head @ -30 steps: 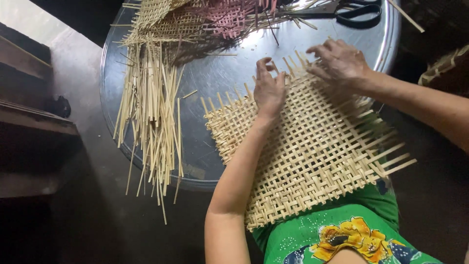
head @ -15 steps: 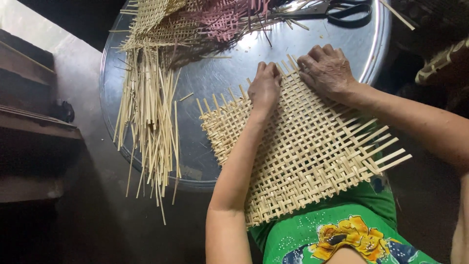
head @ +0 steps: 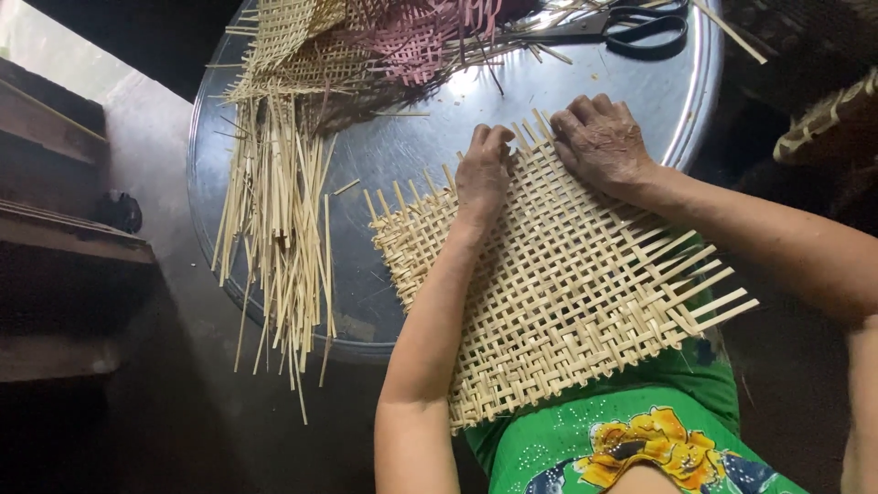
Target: The person weaves thin bamboo strips by hand into a rectangular mat on a metal tray. They interlace the strips in a regular pattern, occasionally adjusting the mat's position and adding new strips from a nearby pile.
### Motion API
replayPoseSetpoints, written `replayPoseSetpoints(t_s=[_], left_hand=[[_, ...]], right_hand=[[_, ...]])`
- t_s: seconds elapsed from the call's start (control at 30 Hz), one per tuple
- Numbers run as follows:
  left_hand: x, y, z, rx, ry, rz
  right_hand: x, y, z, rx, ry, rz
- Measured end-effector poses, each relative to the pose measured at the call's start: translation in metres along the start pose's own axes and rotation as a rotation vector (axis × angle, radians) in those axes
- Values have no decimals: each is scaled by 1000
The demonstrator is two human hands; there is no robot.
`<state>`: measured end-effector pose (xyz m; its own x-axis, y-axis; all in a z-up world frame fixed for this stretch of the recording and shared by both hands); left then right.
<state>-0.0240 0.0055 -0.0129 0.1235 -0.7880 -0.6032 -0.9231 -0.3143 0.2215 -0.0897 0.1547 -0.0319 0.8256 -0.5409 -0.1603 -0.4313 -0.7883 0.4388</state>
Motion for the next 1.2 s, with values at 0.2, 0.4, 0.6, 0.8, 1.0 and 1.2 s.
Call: replayPoseSetpoints(t_s=[0.2,0.4,0.6,0.8,1.0,1.2], left_hand=[[-8,-6,2,7,357,103],[-9,-12,9,-182,461,324],[-6,-4,-1,12,34,-37],[-6,14,3,269,-396,-359],[-23,15,-1,321,-468,-673],[-18,12,3,301,-647,-611]], right_hand=[[-1,-1,-3,-101,82,-32],[1,0,-7,-115,85,-39],[-2,1,-6,-131,135,-22],[-1,2,-15,-224,125,-83],[-2,-3,-10,-213,-79,-70],[-5,5,-10,-112,-102,-84]])
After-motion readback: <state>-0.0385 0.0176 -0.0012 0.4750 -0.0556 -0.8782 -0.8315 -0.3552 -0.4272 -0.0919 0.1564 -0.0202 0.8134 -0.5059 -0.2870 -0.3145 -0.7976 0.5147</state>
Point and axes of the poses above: each hand's wrist, its own y-axis towards the middle knuckle, its own z-axis out of the palm, x = y × z, the point moved 2 cm from there along y, towards the middle knuckle, and after that the axes turned 12 degrees about -z, right-handed, at the moved point
